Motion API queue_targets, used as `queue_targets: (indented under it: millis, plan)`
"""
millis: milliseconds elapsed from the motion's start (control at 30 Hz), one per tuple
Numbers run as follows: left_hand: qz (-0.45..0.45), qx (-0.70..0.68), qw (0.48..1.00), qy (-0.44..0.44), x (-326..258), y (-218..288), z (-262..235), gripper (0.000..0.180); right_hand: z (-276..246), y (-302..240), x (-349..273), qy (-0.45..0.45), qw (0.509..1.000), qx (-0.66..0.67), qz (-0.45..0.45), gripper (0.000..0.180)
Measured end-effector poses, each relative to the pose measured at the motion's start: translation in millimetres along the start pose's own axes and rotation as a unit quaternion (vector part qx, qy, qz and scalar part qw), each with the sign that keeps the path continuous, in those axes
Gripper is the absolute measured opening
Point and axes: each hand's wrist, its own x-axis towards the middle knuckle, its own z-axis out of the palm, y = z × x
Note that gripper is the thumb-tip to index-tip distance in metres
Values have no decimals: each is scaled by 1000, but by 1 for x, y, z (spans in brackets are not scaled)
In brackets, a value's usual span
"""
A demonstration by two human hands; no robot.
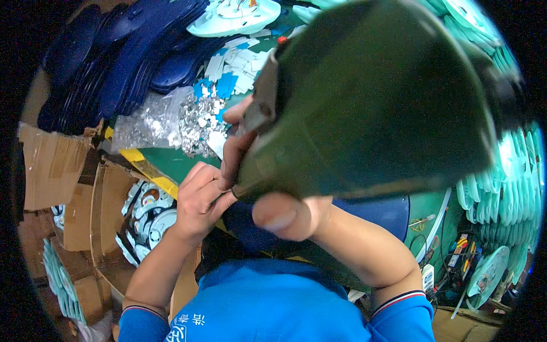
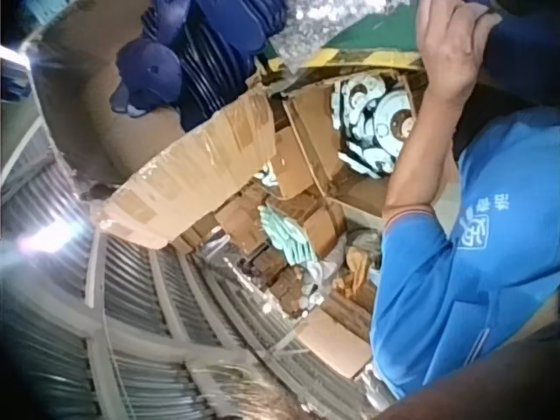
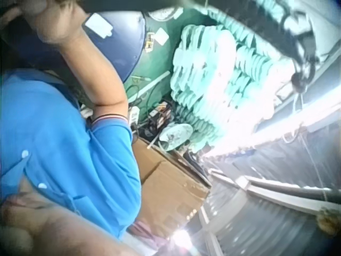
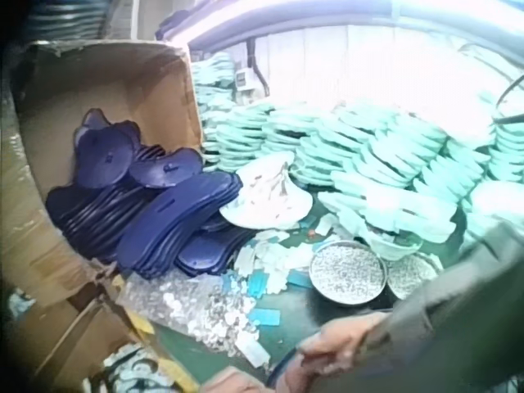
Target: The person assembles a blue plastic toy by inserting a battery pack, attaching a white plastic cover, and securing it with screws using a power drill. The process is repeated for multiple units on a workbench.
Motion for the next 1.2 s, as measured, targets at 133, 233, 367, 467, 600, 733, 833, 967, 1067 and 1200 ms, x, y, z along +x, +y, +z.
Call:
queue_targets:
  millis: [133, 233, 367, 467, 600, 733, 833, 967, 1067, 1200]
  plan:
    - [41, -36, 998, -39, -15, 4, -10, 21, 5, 0, -19, -43, 999, 24, 12, 100]
    - [41, -19, 999, -17, -25, 13, -10, 23, 11, 8, -27, -54, 998, 40, 8, 98]
    - [-58, -18, 998, 33, -46, 29, -2, 38, 18, 18, -34, -56, 997, 46, -6, 96]
    - [-254, -139, 957, 10, -63, 46, 4, 60, 20, 25, -34, -49, 998, 50, -10, 95]
    - [-382, -259, 887, -10, -68, 53, 9, 65, 21, 28, -36, -38, 998, 52, -28, 93]
    - [-439, -396, 806, 9, -67, 48, 14, 47, 13, 19, -43, -8, 995, 42, -87, 91]
    - [-544, -431, 719, -17, -50, 53, 0, 28, -19, -2, -60, 96, 975, 1, -202, 90]
    - [-495, -535, 684, 33, -36, 63, -20, 23, -109, -53, -97, 381, 884, -134, -237, 88]
    - [-388, -417, 815, 102, -15, 54, -62, 35, -197, -63, -137, 493, 822, -208, -195, 58]
    - [-346, -235, 834, 360, -3, 4, -165, 73, -263, -60, -183, 548, 809, -183, -104, 52]
